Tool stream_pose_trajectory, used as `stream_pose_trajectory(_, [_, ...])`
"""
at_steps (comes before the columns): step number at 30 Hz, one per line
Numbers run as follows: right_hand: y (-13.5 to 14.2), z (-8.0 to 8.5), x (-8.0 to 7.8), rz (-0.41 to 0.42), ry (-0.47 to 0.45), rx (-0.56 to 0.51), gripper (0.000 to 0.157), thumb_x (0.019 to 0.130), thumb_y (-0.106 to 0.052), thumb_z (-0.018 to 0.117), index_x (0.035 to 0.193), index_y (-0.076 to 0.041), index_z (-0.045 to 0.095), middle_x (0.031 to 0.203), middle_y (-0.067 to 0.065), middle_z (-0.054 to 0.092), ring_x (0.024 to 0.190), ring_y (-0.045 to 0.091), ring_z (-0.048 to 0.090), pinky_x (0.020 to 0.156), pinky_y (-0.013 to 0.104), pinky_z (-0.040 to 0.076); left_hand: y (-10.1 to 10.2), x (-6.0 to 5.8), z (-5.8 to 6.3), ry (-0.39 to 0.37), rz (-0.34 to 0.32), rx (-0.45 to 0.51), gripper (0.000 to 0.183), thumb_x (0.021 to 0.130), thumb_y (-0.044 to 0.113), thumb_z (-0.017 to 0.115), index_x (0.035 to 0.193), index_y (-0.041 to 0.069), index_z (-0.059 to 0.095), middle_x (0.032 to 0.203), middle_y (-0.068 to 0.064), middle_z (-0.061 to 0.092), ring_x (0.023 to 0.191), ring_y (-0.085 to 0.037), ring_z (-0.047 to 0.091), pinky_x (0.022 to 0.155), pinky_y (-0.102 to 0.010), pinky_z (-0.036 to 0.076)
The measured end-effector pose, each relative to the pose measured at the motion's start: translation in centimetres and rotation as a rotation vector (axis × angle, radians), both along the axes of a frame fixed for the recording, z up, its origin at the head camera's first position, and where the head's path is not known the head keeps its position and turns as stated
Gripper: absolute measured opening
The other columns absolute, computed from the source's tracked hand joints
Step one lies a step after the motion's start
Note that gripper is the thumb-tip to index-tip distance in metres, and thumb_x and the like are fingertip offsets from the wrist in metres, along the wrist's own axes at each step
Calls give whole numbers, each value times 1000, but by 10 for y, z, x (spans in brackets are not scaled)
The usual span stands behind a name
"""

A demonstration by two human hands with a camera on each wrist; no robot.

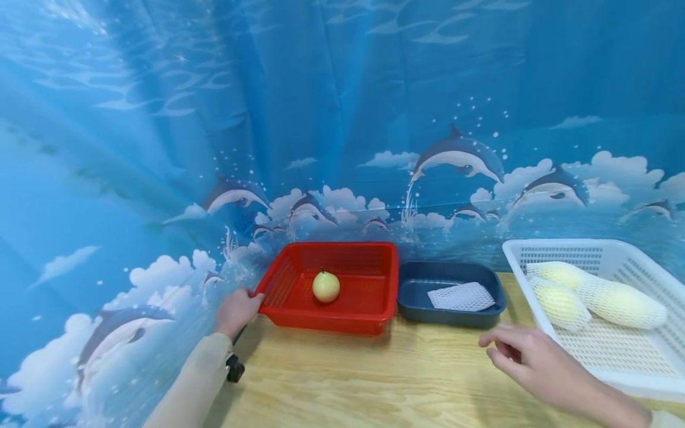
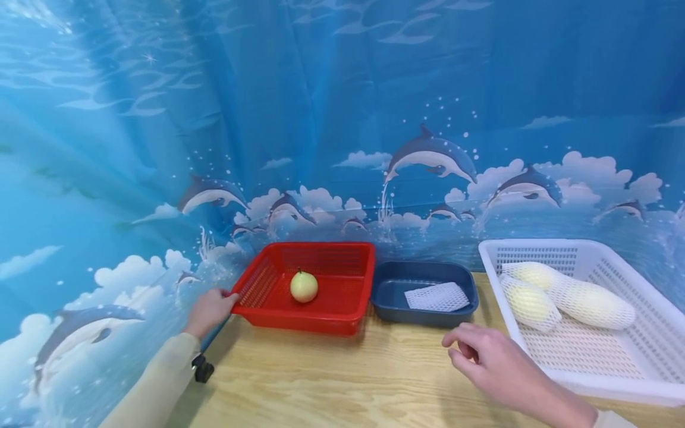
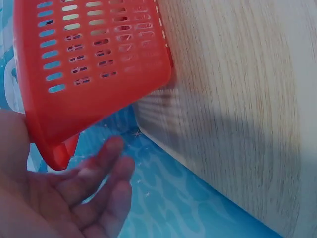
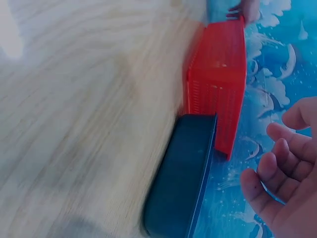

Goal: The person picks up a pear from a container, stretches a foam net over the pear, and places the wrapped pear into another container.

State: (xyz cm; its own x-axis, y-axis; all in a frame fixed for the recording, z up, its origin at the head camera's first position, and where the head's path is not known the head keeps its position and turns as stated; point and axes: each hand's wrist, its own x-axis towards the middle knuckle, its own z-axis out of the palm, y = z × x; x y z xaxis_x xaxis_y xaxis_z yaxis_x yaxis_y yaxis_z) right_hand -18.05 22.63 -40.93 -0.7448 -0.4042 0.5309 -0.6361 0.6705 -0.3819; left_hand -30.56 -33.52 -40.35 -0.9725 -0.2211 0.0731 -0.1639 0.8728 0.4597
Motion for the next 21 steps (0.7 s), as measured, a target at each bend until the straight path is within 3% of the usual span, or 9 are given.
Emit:
stream_pose_trajectory(3, [-1, 6, -6, 10, -56, -11, 21, 92, -8, 70, 98, -28, 70, 66, -23, 40, 57, -6, 36, 53, 18, 35, 0, -2, -1, -24, -28, 11, 36, 99, 36, 55, 74, 10, 58, 62, -3, 51, 56, -19, 50, 51, -32, 39])
stream_pose_trajectory(7, [-12, 21, -20, 37, -138, 21, 17, 95, -11, 66, 100, -26, 71, 67, -21, 45, 57, -4, 40, 54, 20, 37, 2, -3, -1, -35, -40, 37, 29, 100, 30, 54, 81, 9, 59, 67, -4, 52, 59, -20, 52, 53, -32, 40])
stream_pose_trajectory(12, [-38, 46, -44, 96, -207, 194, 13, 97, -18, 64, 106, -23, 72, 74, -20, 54, 63, -4, 45, 57, 22, 40, 1, -8, 3, -57, -41, 29, 28, 101, 27, 49, 85, 7, 60, 70, -6, 54, 61, -22, 54, 54, -33, 41])
stream_pose_trajectory(17, [-71, 63, -69, 124, -203, 355, 14, 96, -28, 67, 109, -28, 71, 92, -16, 63, 72, -4, 54, 61, 22, 47, 0, -13, 4, -58, -59, -15, 33, 101, 25, 46, 75, 9, 59, 62, -5, 53, 54, -20, 52, 49, -32, 40])
stream_pose_trajectory(21, [-100, 72, -88, 134, -213, 409, 21, 95, -30, 68, 116, -27, 71, 112, -9, 67, 94, 6, 63, 75, 30, 56, -1, -14, 1, -63, -86, -25, 38, 101, 23, 44, 68, 10, 57, 55, -3, 52, 47, -17, 48, 45, -31, 38])
